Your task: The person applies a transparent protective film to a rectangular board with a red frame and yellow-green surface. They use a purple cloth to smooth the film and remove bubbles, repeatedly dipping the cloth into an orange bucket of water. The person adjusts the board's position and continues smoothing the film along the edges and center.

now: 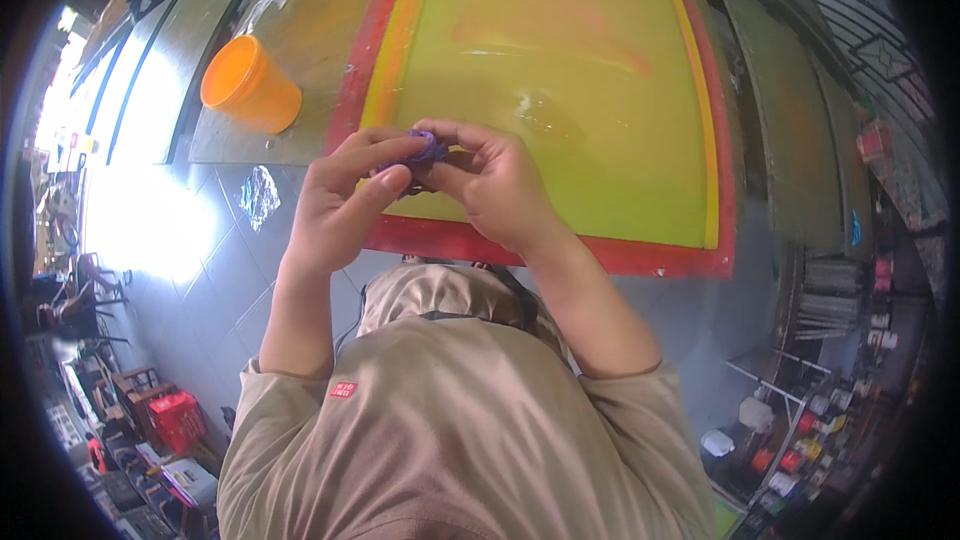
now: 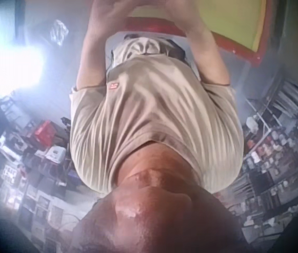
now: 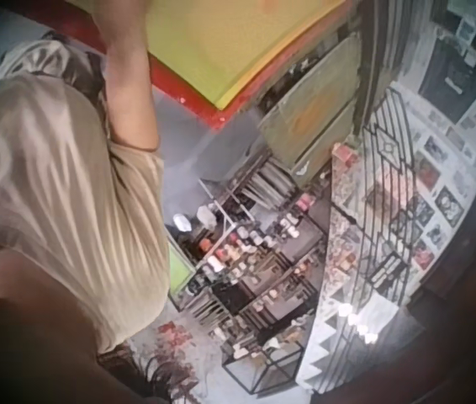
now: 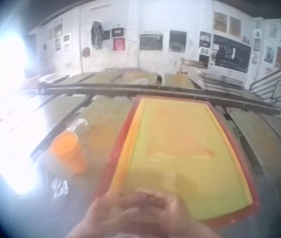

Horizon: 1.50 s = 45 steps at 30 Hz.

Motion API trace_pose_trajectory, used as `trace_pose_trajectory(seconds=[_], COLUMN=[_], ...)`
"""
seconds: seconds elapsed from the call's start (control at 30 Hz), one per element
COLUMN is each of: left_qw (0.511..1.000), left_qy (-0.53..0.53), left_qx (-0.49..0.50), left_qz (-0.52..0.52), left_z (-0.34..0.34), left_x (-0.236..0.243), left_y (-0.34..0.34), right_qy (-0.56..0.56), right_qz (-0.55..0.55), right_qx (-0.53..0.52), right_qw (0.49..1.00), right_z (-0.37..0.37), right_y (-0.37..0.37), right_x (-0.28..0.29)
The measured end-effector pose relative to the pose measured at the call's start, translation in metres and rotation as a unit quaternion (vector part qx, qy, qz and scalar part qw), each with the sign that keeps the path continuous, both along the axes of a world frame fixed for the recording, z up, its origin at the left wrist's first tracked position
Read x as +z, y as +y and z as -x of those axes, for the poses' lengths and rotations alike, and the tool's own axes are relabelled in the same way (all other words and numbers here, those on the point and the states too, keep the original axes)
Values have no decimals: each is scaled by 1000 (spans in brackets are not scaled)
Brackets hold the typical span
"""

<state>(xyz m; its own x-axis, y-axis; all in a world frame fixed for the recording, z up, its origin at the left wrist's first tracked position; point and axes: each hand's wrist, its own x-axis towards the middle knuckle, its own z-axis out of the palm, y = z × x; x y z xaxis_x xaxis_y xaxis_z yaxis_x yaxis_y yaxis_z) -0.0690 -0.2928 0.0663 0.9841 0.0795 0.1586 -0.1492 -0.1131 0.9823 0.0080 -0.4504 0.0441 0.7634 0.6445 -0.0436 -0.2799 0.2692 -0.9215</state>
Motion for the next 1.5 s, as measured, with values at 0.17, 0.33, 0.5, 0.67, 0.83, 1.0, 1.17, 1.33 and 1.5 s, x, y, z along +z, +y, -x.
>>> trace_pose_trajectory(seconds=[0.17,0.33,0.5,0.67,0.83,1.0,1.17,1.33,1.5], left_qw=[981,945,928,945,959,968,973,970,970], left_qy=[-114,-100,-64,-59,-25,-13,-31,-60,-58], left_qx=[156,284,361,306,259,234,221,223,232], left_qz=[21,127,63,94,109,87,58,72,52], left_z=[24,52,48,36,30,27,25,19,25], left_x=[-7,-30,-37,-53,-67,-72,-68,-77,-75], left_y=[54,117,165,208,235,247,256,255,255], right_qy=[-69,-164,-230,-473,-561,-495,-442,-453,-479], right_qz=[62,10,68,293,460,567,627,627,587], right_qx=[13,52,110,161,179,205,300,329,274], right_qw=[996,985,965,815,665,625,568,542,593], right_z=[-11,-38,-54,-73,-63,-51,-47,-55,-57], right_y=[40,95,178,256,290,300,309,313,313], right_x=[35,74,119,93,71,93,108,80,86])
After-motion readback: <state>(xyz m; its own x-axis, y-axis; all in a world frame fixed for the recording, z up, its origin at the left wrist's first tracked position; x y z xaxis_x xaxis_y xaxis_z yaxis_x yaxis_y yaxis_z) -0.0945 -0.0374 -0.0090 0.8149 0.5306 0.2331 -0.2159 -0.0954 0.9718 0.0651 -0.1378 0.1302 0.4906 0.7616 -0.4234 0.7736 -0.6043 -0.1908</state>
